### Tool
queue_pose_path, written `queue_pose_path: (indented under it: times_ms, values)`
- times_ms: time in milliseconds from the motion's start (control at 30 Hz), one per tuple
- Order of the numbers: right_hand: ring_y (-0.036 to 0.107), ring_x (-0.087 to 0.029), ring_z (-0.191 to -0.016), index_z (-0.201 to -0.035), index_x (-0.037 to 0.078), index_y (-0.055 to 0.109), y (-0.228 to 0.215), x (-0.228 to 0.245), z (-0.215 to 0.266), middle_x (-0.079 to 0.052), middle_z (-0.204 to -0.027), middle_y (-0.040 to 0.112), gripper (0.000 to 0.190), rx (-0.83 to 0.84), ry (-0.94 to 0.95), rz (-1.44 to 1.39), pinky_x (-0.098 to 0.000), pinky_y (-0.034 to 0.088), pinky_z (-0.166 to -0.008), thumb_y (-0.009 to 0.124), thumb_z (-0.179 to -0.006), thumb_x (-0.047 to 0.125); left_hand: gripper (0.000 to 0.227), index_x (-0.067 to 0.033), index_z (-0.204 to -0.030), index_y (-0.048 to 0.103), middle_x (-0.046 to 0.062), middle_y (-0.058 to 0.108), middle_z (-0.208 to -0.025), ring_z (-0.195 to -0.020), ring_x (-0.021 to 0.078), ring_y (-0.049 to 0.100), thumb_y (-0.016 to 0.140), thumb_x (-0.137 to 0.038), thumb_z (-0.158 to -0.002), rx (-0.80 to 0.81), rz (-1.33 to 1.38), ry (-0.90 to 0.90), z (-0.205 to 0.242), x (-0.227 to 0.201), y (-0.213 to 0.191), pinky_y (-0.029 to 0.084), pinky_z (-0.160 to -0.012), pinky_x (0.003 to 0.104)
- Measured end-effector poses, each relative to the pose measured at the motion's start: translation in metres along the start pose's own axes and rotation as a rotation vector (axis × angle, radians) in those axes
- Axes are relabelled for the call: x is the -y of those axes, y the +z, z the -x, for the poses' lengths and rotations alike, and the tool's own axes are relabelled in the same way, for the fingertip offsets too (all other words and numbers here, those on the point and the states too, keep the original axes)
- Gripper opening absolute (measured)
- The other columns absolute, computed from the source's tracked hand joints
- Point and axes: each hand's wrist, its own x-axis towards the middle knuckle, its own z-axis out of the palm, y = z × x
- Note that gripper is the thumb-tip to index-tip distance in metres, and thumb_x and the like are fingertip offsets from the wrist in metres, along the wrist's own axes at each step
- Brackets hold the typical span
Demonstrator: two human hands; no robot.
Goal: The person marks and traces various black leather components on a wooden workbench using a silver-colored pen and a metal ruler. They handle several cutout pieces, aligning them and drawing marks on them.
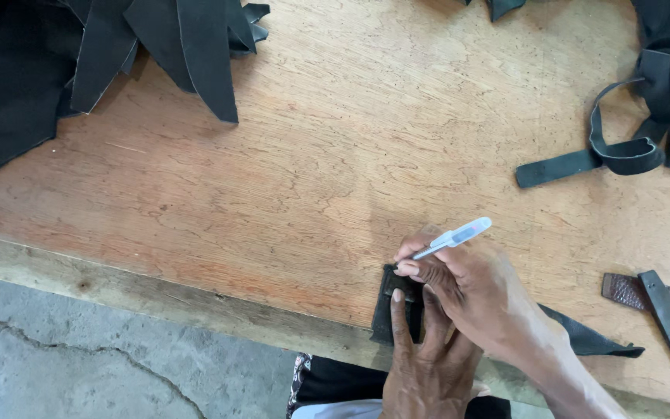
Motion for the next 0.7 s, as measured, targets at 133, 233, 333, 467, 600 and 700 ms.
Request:
queue_pose_path:
  times_ms: [133,233,333,467,600,700]
  values:
    - [0.076,-0.016,-0.086,-0.11,0.013,0.075,-0.01,0.004,-0.002,-0.002,-0.091,0.082,0.022,0.117,0.22,-0.008,-0.0316,0.062,-0.068,0.066,-0.092,0.021,0.106,-0.0135,-0.159,0.036,0.018,0.026,-0.158,-0.148,0.0499,0.019,0.075,-0.062,-0.072,-0.061,-0.024,0.009,0.0,0.0,-0.009,0.017,-0.11,0.081]
    - [0.076,-0.015,-0.086,-0.112,0.016,0.076,-0.019,0.004,-0.002,0.0,-0.093,0.083,0.025,0.198,0.232,-0.002,-0.0303,0.062,-0.068,0.064,-0.092,0.023,0.098,-0.0156,-0.154,0.04,0.015,0.031,-0.155,-0.144,0.0497,0.025,0.075,-0.057,-0.073,-0.079,-0.078,0.019,0.0,-0.001,-0.018,0.018,-0.109,0.083]
    - [0.077,-0.016,-0.084,-0.11,0.015,0.076,-0.028,-0.001,0.001,-0.001,-0.093,0.081,0.023,0.182,0.159,0.044,-0.0312,0.06,-0.068,0.064,-0.093,0.025,0.101,-0.0144,-0.156,0.041,0.018,0.035,-0.151,-0.142,0.0511,0.029,0.074,-0.057,-0.071,-0.115,-0.155,-0.01,-0.003,-0.005,-0.026,0.019,-0.109,0.082]
    - [0.072,-0.019,-0.073,-0.115,0.018,0.075,-0.041,-0.01,0.012,-0.001,-0.09,0.08,0.028,0.196,0.303,0.039,-0.0339,0.059,-0.06,0.064,-0.093,0.031,0.099,-0.0162,-0.155,0.04,0.022,0.034,-0.149,-0.139,0.0522,0.03,0.073,-0.06,-0.071,-0.004,-0.178,-0.013,-0.006,-0.005,-0.036,0.022,-0.107,0.084]
    - [0.073,-0.019,-0.074,-0.11,0.014,0.076,-0.061,-0.025,0.031,-0.004,-0.089,0.081,0.028,0.122,0.265,0.076,-0.0341,0.058,-0.06,0.064,-0.09,0.029,0.102,-0.0258,-0.157,0.035,0.019,0.034,-0.149,-0.139,0.0526,0.032,0.073,-0.06,-0.069,0.094,-0.185,-0.024,-0.013,-0.006,-0.04,0.023,-0.108,0.086]
    - [0.076,-0.019,-0.075,-0.104,0.011,0.077,-0.072,-0.037,0.047,-0.004,-0.088,0.082,0.028,0.041,0.279,0.128,-0.0336,0.058,-0.06,0.068,-0.088,0.032,0.107,-0.028,-0.16,0.029,0.017,0.034,-0.15,-0.138,0.0517,0.034,0.073,-0.062,-0.068,0.147,-0.233,-0.025,-0.016,-0.006,-0.043,0.022,-0.107,0.087]
